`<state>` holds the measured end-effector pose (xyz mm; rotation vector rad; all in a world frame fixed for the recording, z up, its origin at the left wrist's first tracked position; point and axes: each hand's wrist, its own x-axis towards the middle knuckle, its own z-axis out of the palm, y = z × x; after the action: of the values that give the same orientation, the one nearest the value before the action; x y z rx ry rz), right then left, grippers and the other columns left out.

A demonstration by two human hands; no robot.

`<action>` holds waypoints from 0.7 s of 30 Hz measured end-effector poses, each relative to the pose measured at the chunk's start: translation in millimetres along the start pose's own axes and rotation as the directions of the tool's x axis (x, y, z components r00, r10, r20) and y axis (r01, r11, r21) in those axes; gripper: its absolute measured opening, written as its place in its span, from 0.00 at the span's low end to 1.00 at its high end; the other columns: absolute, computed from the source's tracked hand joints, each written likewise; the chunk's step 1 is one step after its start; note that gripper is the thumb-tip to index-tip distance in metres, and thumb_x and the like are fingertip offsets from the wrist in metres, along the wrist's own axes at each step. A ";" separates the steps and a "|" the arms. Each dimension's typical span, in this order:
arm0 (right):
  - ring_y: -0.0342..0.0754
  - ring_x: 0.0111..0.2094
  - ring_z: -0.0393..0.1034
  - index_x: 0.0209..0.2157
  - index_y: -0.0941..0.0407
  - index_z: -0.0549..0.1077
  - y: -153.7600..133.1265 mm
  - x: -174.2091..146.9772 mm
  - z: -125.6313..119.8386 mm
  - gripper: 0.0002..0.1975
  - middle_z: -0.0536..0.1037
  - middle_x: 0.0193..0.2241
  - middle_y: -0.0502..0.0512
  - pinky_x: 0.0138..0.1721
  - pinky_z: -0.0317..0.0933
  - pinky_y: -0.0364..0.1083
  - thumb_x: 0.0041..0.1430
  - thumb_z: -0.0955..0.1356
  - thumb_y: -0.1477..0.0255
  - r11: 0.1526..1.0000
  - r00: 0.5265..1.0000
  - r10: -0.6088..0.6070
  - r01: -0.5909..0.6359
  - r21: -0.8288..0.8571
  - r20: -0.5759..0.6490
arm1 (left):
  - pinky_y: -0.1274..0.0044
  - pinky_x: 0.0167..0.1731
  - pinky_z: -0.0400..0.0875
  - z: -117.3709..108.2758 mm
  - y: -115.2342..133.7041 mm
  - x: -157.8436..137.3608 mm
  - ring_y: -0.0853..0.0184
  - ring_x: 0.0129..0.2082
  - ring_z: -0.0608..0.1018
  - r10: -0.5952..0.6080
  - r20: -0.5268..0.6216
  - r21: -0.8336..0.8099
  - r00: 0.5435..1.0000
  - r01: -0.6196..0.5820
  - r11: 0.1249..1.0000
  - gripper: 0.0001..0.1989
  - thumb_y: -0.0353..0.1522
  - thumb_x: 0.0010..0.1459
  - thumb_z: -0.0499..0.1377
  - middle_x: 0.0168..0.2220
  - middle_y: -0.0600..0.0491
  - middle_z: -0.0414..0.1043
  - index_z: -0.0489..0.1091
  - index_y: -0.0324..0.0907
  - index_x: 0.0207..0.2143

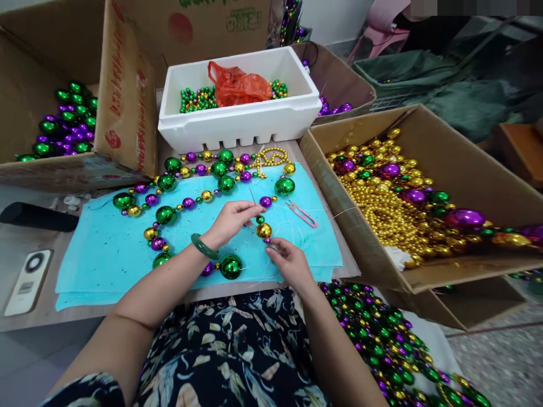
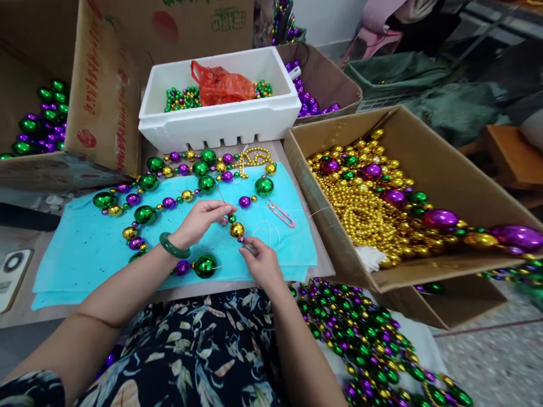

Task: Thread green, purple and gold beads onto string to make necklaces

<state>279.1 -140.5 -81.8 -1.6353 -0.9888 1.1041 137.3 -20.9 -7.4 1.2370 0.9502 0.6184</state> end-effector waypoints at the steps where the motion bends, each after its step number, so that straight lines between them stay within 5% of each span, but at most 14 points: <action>1: 0.45 0.25 0.66 0.35 0.56 0.77 -2.1 3.0 -5.4 0.15 0.79 0.30 0.54 0.30 0.62 0.46 0.46 0.71 0.63 0.997 1.000 -0.019 0.019 -0.079 -0.006 | 0.78 0.29 0.66 0.5 1.5 -0.9 0.70 0.30 0.72 0.021 -0.009 0.008 1.000 -0.021 1.000 0.14 0.41 0.49 0.63 0.32 0.49 0.75 0.77 0.38 0.30; 7: 0.47 0.33 0.68 0.39 0.54 0.78 -45.8 11.3 -26.7 0.16 0.78 0.43 0.57 0.31 0.62 0.46 0.49 0.71 0.61 0.954 0.963 -0.251 0.230 -0.191 -0.097 | 0.78 0.27 0.67 10.9 26.2 -9.2 0.70 0.30 0.73 0.151 0.045 0.019 0.987 -0.152 0.988 0.10 0.35 0.55 0.59 0.29 0.50 0.73 0.75 0.38 0.30; 13: 0.42 0.23 0.67 0.29 0.57 0.74 -81.2 18.1 -22.0 0.12 0.77 0.25 0.53 0.22 0.60 0.41 0.53 0.69 0.61 0.974 0.964 -0.224 0.215 0.077 0.145 | 0.79 0.31 0.67 19.1 52.6 -8.9 0.71 0.31 0.74 0.306 0.025 -0.050 0.952 -0.304 0.951 0.08 0.33 0.57 0.59 0.30 0.52 0.74 0.75 0.38 0.34; 17: 0.40 0.21 0.66 0.30 0.56 0.67 -86.8 23.5 -26.6 0.14 0.72 0.22 0.49 0.17 0.57 0.39 0.54 0.68 0.58 0.969 0.976 -0.197 0.179 0.169 0.094 | 0.77 0.36 0.68 16.8 34.7 -2.2 0.67 0.40 0.75 0.201 0.152 -0.053 0.968 -0.196 0.979 0.13 0.35 0.58 0.58 0.39 0.49 0.75 0.74 0.41 0.44; 21: 0.40 0.19 0.65 0.31 0.54 0.65 -94.7 26.5 -32.6 0.13 0.70 0.20 0.47 0.18 0.58 0.39 0.56 0.67 0.59 0.955 0.978 -0.196 0.173 0.242 0.075 | 0.76 0.34 0.68 20.7 0.8 -0.9 0.69 0.33 0.74 0.028 0.401 0.040 0.916 -0.048 0.998 0.10 0.32 0.55 0.60 0.35 0.49 0.76 0.75 0.38 0.40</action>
<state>305.5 -97.6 8.7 -1.2823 -1.0108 1.1352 154.8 -31.8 -5.5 1.3640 0.6002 0.3505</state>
